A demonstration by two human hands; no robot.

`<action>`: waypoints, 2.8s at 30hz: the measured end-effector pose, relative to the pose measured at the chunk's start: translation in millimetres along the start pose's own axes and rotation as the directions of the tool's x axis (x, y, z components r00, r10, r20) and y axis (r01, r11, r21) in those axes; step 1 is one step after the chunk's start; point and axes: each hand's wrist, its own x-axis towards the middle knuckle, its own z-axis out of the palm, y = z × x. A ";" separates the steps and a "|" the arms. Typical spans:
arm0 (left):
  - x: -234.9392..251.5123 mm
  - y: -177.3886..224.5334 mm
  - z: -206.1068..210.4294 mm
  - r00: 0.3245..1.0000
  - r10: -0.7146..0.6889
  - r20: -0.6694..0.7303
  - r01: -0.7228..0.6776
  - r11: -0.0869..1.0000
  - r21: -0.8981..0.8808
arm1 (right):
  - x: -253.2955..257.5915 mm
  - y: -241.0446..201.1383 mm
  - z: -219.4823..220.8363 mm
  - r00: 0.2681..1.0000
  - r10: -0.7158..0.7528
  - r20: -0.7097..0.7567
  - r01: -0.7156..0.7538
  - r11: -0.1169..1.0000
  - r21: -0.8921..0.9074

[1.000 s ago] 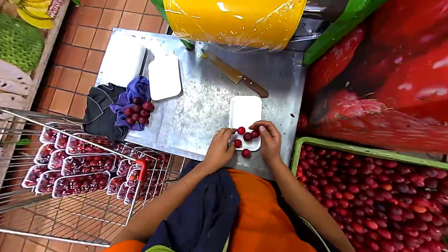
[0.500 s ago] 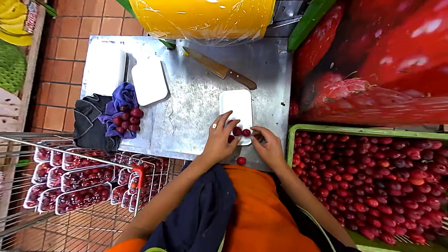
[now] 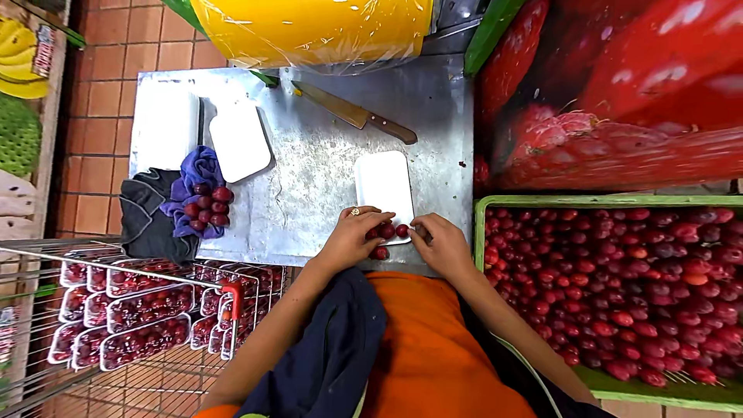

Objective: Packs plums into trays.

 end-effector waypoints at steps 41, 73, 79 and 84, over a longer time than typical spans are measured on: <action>-1.2 9.6 -2.5 0.977 -0.201 -0.068 0.203 0.979 0.024 | 32.3 -18.6 -3.4 0.983 -0.162 0.086 0.166 0.985 -0.051; 12.9 18.2 -6.1 0.943 -0.259 -0.210 0.249 0.966 -0.072 | 33.6 0.6 -48.1 0.971 0.127 0.201 -0.219 0.809 0.545; 17.1 17.5 2.6 0.962 -0.250 -0.105 0.250 0.968 -0.012 | 65.2 -1.6 -18.7 0.892 0.142 0.430 -0.138 0.990 -0.040; 12.8 22.0 7.5 0.942 -0.260 -0.214 0.261 0.965 -0.023 | 49.6 5.7 -39.0 0.918 0.282 0.279 -0.347 0.912 0.218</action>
